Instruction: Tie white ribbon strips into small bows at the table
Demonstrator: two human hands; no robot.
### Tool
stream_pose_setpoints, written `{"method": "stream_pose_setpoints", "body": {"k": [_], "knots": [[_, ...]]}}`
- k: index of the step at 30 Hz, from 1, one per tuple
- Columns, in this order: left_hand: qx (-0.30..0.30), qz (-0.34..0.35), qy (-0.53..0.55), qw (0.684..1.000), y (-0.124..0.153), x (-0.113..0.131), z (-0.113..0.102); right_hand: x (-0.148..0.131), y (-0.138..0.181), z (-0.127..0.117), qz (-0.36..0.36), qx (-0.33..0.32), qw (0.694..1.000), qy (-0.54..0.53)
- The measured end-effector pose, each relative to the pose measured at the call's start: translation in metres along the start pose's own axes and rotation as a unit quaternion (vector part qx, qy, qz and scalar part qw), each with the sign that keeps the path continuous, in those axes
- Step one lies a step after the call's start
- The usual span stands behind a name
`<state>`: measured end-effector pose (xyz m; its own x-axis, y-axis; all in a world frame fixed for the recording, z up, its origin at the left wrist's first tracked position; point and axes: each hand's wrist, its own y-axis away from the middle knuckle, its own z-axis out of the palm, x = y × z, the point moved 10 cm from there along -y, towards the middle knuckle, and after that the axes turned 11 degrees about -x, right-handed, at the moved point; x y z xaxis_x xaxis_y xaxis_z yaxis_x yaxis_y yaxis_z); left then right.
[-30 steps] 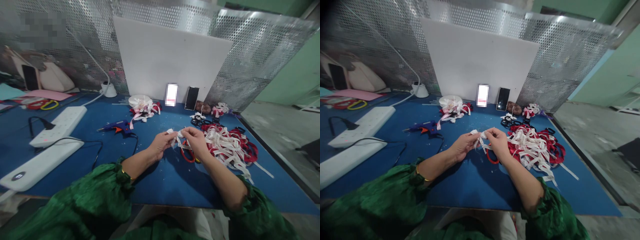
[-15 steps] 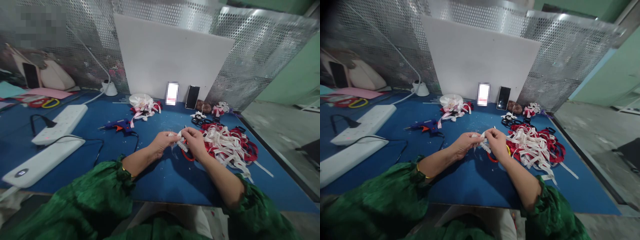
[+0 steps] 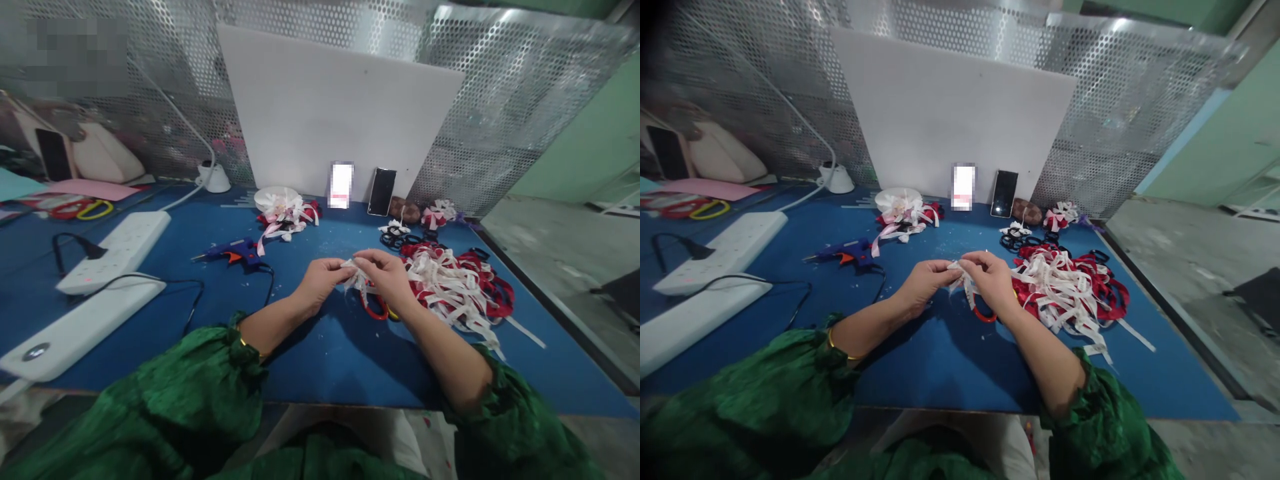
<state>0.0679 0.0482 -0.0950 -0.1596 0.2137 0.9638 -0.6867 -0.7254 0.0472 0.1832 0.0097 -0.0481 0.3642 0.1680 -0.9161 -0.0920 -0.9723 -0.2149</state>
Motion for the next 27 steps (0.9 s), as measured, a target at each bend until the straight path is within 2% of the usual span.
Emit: {"method": "stream_pose_setpoints", "body": {"k": [3,8,11,14,18,21,24,27], "knots": [[-0.004,-0.006,-0.023,1.000,0.002,0.000,0.003,0.003,0.001,0.005,0.011,-0.015,1.000,-0.021],[-0.014,-0.001,-0.010,1.000,-0.001,-0.003,0.004,0.017,0.006,0.002,0.042,0.050,0.984,-0.163],[-0.007,-0.008,-0.014,1.000,-0.002,-0.004,0.002,0.024,0.008,0.007,0.061,0.064,0.971,-0.222],[-0.009,-0.018,-0.001,1.000,-0.001,-0.006,0.003,0.024,0.008,0.008,0.053,0.071,0.973,-0.212],[-0.025,-0.067,0.088,0.993,0.002,-0.019,0.012,0.021,0.009,0.008,0.019,0.082,0.982,-0.170],[-0.030,-0.088,0.139,0.986,0.004,-0.026,0.018,0.024,0.010,0.007,0.018,0.101,0.982,-0.157],[-0.013,-0.065,0.120,0.991,0.003,-0.022,0.014,0.027,0.006,0.009,0.041,0.077,0.981,-0.175],[-0.001,-0.037,0.086,0.996,0.000,-0.015,0.007,0.031,0.001,0.013,0.088,0.016,0.972,-0.217]]}}
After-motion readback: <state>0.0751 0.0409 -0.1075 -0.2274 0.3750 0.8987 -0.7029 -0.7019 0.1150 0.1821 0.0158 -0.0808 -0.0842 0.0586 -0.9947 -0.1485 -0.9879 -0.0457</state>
